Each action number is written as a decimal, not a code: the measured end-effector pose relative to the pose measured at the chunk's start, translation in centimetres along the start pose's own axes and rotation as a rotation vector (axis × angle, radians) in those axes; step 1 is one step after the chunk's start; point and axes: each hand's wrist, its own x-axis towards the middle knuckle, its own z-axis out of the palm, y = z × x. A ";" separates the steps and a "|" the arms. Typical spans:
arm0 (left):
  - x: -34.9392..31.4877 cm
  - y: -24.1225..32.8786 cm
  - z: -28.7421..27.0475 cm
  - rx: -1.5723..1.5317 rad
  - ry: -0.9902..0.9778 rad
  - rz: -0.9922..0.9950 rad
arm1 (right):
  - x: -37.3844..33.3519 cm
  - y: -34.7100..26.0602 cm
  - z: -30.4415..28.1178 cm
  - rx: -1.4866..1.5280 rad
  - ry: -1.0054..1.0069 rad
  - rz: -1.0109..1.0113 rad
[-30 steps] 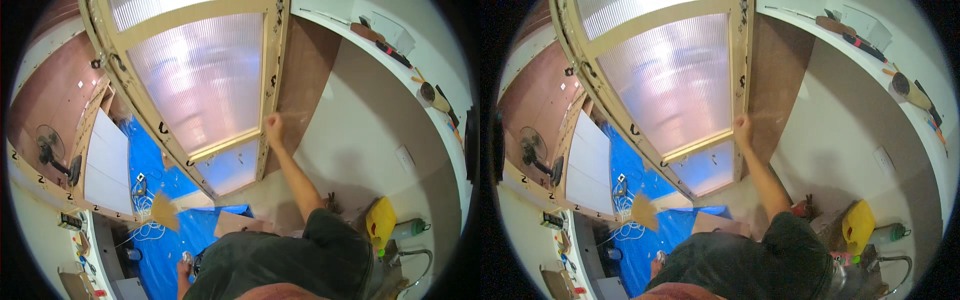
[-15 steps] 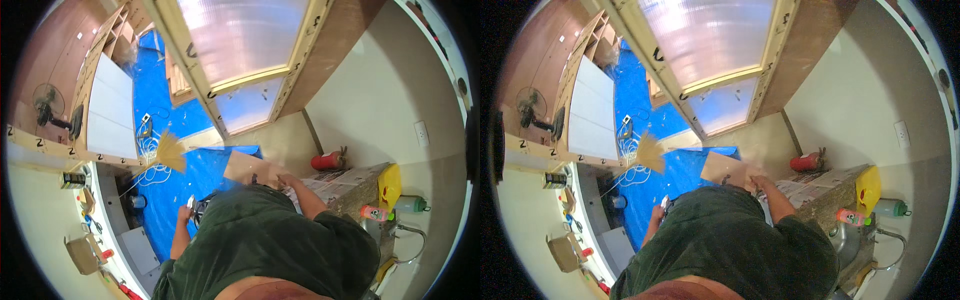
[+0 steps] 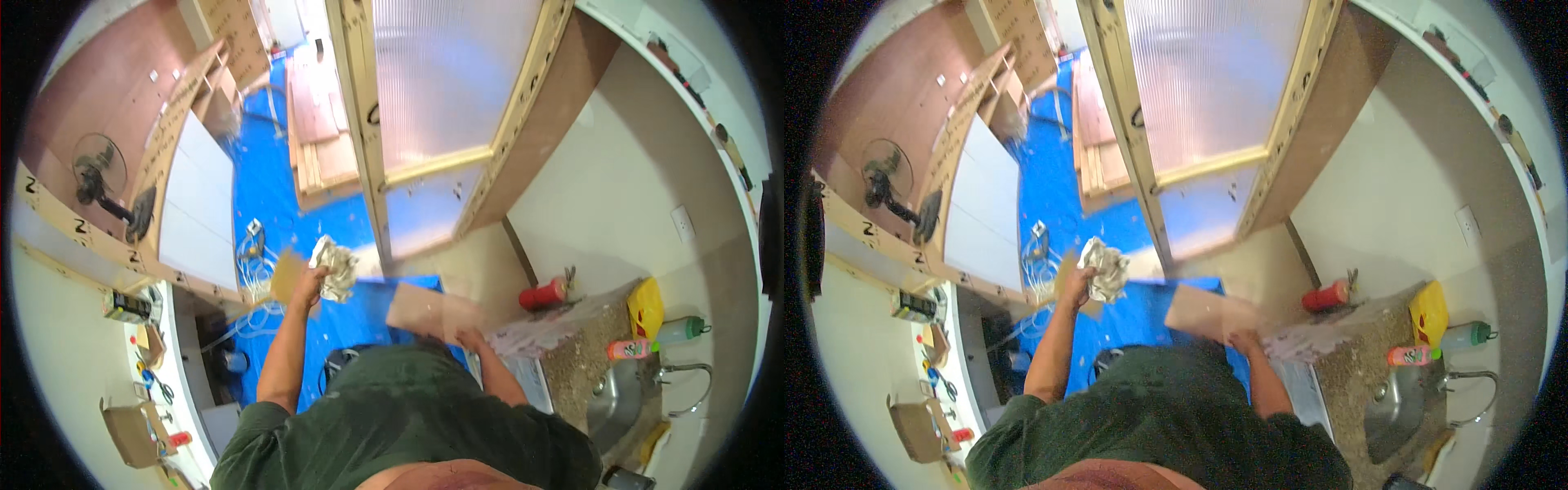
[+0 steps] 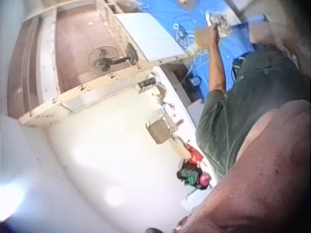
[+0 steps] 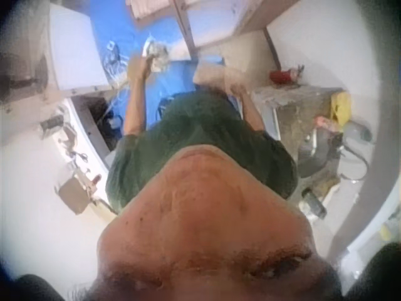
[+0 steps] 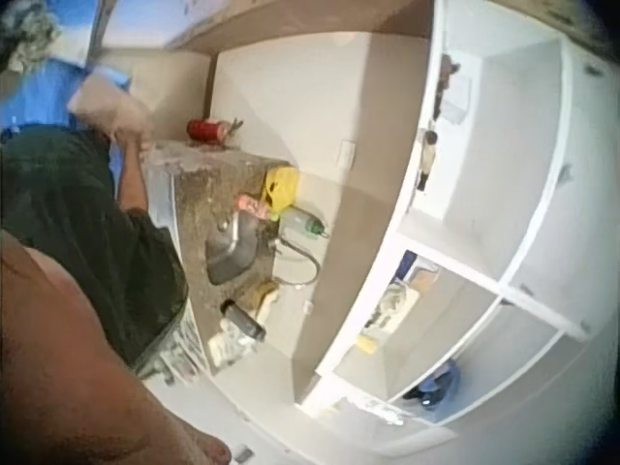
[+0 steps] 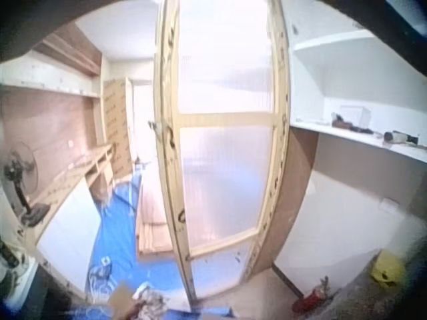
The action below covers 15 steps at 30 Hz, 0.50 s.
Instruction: The person wipes the wooden frame of a door with a cloth, sands a section of the frame using a sanding block, and then peels off protective tape from the frame by hand.
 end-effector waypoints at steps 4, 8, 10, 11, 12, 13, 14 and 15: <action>2.6 16.1 9.5 -0.023 -0.156 0.333 | -0.1 6.0 7.4 0.150 0.107 0.028; 0.5 31.1 15.7 0.397 0.056 1.122 | -5.3 1.5 2.1 0.282 -0.083 0.213; -0.6 37.5 22.7 0.695 0.252 1.619 | -6.4 3.7 4.4 0.389 0.116 0.198; -0.4 40.0 25.4 0.821 0.380 1.747 | -6.6 4.7 5.6 0.431 0.206 0.174; 1.8 42.5 26.5 0.930 0.335 2.040 | -6.0 4.2 4.4 0.457 0.204 0.169; 4.1 45.5 26.8 1.044 0.392 2.149 | -5.5 3.6 2.7 0.475 0.198 0.162; 5.7 46.6 27.0 1.159 0.437 2.245 | -6.0 2.9 1.9 0.459 0.195 0.182; 6.3 45.9 29.1 1.206 0.415 2.062 | -5.1 6.5 6.6 0.463 0.354 0.256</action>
